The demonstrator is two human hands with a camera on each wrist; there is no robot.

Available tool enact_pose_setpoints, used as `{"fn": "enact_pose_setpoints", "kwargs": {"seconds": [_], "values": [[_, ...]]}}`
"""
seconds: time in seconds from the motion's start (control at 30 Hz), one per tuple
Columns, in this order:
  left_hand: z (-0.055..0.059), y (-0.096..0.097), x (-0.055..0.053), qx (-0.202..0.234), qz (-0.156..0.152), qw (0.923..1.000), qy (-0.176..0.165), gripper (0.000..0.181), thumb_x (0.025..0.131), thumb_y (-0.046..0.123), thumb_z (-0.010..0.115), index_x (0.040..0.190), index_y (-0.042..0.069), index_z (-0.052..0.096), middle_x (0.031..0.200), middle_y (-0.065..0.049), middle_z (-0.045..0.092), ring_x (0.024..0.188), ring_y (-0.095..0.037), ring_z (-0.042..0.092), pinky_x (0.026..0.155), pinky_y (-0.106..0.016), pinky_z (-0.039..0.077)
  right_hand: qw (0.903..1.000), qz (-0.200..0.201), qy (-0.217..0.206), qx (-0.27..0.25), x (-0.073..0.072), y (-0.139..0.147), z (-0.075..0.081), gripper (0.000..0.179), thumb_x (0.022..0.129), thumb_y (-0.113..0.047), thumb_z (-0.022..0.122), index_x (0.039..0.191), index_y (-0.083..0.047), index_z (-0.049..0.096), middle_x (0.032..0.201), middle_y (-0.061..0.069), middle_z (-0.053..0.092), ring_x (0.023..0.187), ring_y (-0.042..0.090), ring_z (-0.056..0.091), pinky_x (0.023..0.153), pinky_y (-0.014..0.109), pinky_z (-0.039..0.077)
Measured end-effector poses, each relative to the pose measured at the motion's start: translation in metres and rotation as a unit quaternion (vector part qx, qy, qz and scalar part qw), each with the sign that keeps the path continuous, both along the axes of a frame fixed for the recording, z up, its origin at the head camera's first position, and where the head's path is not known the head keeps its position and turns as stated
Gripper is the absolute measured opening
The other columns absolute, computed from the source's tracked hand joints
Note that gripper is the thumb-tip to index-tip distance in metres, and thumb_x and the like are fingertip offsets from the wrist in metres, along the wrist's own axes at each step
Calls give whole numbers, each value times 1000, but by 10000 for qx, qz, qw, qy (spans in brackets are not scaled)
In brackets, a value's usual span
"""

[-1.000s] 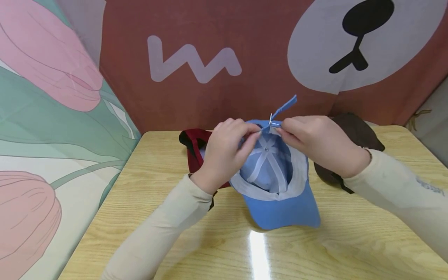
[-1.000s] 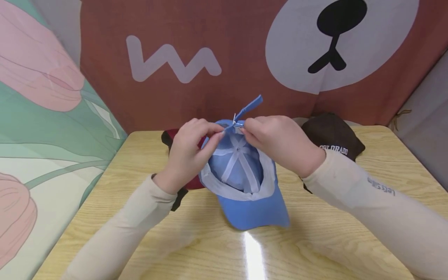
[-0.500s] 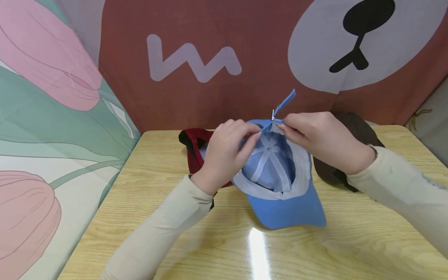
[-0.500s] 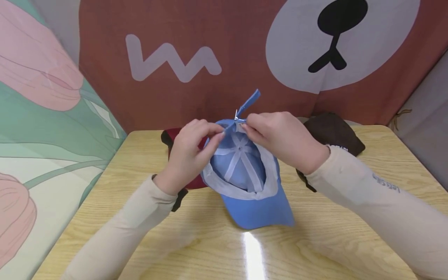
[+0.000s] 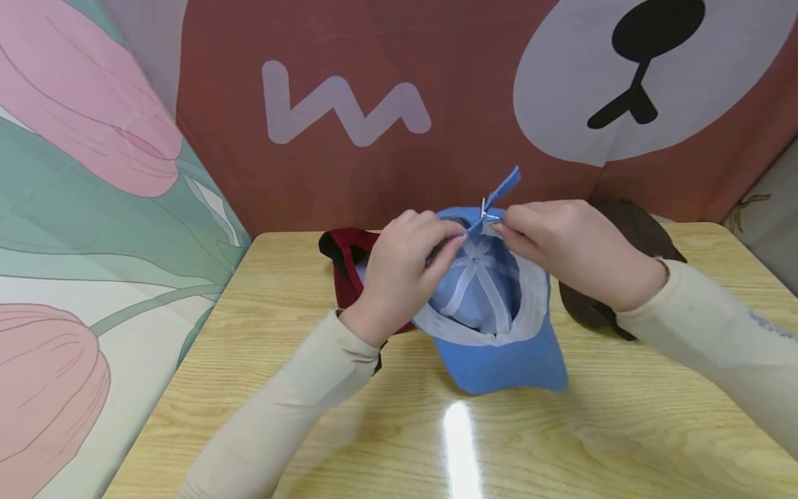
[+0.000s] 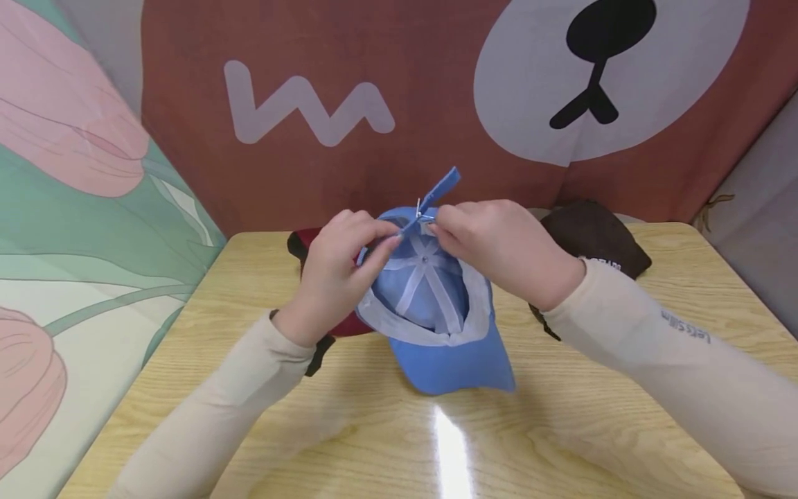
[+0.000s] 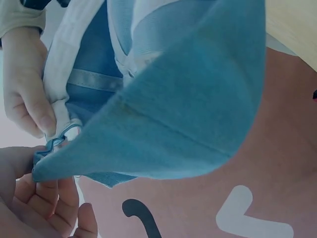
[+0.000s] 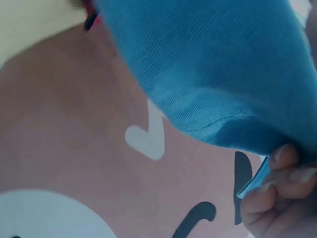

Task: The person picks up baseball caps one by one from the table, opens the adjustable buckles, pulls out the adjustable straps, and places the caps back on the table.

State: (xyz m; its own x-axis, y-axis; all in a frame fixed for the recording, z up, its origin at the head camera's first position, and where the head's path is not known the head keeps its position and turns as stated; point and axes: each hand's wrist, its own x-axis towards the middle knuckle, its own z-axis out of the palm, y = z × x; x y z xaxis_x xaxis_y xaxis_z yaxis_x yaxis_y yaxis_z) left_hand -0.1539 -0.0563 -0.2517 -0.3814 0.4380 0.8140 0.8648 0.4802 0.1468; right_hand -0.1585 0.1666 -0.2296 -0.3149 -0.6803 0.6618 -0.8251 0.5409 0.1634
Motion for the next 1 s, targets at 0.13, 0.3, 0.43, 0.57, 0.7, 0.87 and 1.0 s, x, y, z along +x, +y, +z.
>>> {"fn": "enact_pose_setpoints", "kwargs": {"seconds": [0.13,0.3,0.43,0.57,0.7,0.87,1.0], "values": [[-2,-1,0,-182,73,9998,106,12,88,7,71,97,0,73,82,-6,67,71,-19,54,65,-28,44,9983,-101,-517,-242,0,0,2,34,77,7,75,70,-11,47,57,-8,30,48,5,29,46,24,30],[-1,-2,0,29,-9,10000,-63,11,89,6,70,97,-1,72,80,-6,65,70,-19,53,65,-29,44,9988,-132,-422,-189,0,0,1,30,88,-3,70,70,-10,47,57,-7,30,48,6,29,45,24,30],[0,-2,-2,190,-162,9994,-219,11,90,7,69,97,-2,71,79,-7,63,71,-20,51,66,-29,43,9999,-52,-90,-39,-1,2,0,38,104,-27,42,71,-9,44,57,-5,29,47,7,27,44,24,28],[-1,-2,-2,55,-149,9998,-102,12,90,8,69,98,-1,72,82,-7,66,74,-22,54,69,-29,44,9990,-118,-378,-197,-3,2,2,29,96,-10,61,71,-9,47,58,-7,30,48,6,29,45,22,28],[-2,-3,-3,-57,-18,9999,99,12,90,9,69,98,1,74,84,-6,68,78,-22,56,71,-30,45,9958,-335,-722,-457,-3,3,4,30,78,9,75,72,-9,52,57,-8,33,49,5,32,47,19,29],[-3,-3,-4,112,9,9999,98,11,89,8,70,96,0,74,82,-6,67,78,-21,56,70,-30,45,9957,-432,-673,-469,-3,3,4,28,78,8,75,73,-8,53,57,-7,34,50,6,34,47,21,31],[-4,-2,-5,309,-46,9995,32,11,87,7,73,94,-1,72,81,-7,68,76,-22,57,71,-30,47,9970,-395,-468,-475,-3,3,4,34,78,8,75,69,-10,47,57,-7,30,49,6,31,47,21,28]]}}
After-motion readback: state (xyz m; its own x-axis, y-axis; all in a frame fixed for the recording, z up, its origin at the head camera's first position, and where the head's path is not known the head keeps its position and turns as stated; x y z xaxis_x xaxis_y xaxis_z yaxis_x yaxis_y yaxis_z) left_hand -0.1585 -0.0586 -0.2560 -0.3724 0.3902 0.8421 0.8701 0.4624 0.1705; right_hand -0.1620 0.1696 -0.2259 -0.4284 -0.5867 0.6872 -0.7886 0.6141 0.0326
